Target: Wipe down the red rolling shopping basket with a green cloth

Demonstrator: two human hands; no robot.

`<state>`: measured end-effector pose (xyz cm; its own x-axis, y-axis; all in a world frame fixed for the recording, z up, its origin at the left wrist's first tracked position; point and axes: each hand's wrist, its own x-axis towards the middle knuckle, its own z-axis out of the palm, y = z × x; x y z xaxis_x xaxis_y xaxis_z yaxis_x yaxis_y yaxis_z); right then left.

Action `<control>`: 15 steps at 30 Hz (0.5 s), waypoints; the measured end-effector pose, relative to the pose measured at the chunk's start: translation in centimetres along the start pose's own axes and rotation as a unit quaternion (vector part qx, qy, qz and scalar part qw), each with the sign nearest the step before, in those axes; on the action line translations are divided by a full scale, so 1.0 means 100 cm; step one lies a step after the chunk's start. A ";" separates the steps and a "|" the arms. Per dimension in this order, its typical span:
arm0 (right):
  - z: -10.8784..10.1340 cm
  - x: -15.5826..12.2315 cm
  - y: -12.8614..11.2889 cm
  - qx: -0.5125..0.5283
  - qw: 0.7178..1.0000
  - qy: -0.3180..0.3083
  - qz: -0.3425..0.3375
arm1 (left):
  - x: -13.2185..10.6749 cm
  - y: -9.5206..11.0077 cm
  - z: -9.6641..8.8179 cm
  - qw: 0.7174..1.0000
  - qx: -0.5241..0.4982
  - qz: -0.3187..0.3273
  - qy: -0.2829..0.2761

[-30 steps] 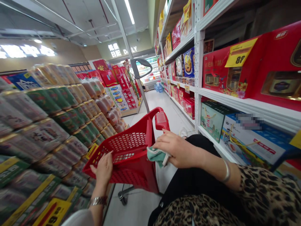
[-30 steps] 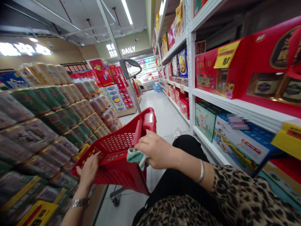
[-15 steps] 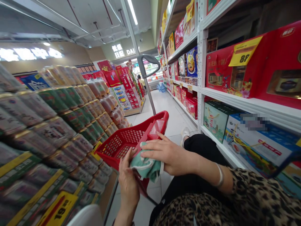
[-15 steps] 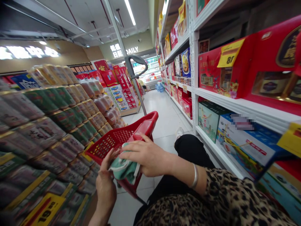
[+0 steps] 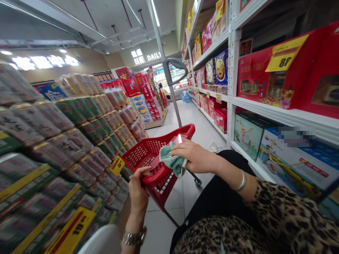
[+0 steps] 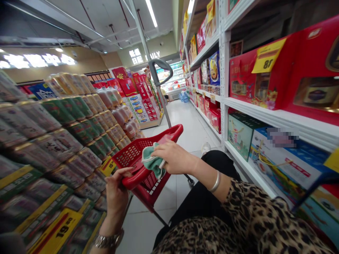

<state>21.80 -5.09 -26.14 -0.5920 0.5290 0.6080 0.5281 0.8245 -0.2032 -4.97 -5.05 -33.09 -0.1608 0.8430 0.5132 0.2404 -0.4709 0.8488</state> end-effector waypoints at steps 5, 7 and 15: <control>0.013 0.004 -0.012 -0.038 0.999 0.016 -0.007 | 0.020 0.000 -0.008 0.999 -0.042 -0.018 -0.003; 0.019 0.009 -0.018 -0.065 0.998 0.021 -0.005 | 0.027 0.002 -0.009 0.998 -0.060 -0.034 -0.013; 0.058 0.047 -0.048 -0.100 0.994 0.033 -0.029 | 0.056 -0.012 -0.016 0.995 -0.084 -0.052 -0.023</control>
<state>12.92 -5.41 -26.76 -0.5873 0.4626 0.6641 0.6093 0.7928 -0.0134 -7.67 -0.15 -31.04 -0.1321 0.8988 0.4181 0.0604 -0.4137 0.9084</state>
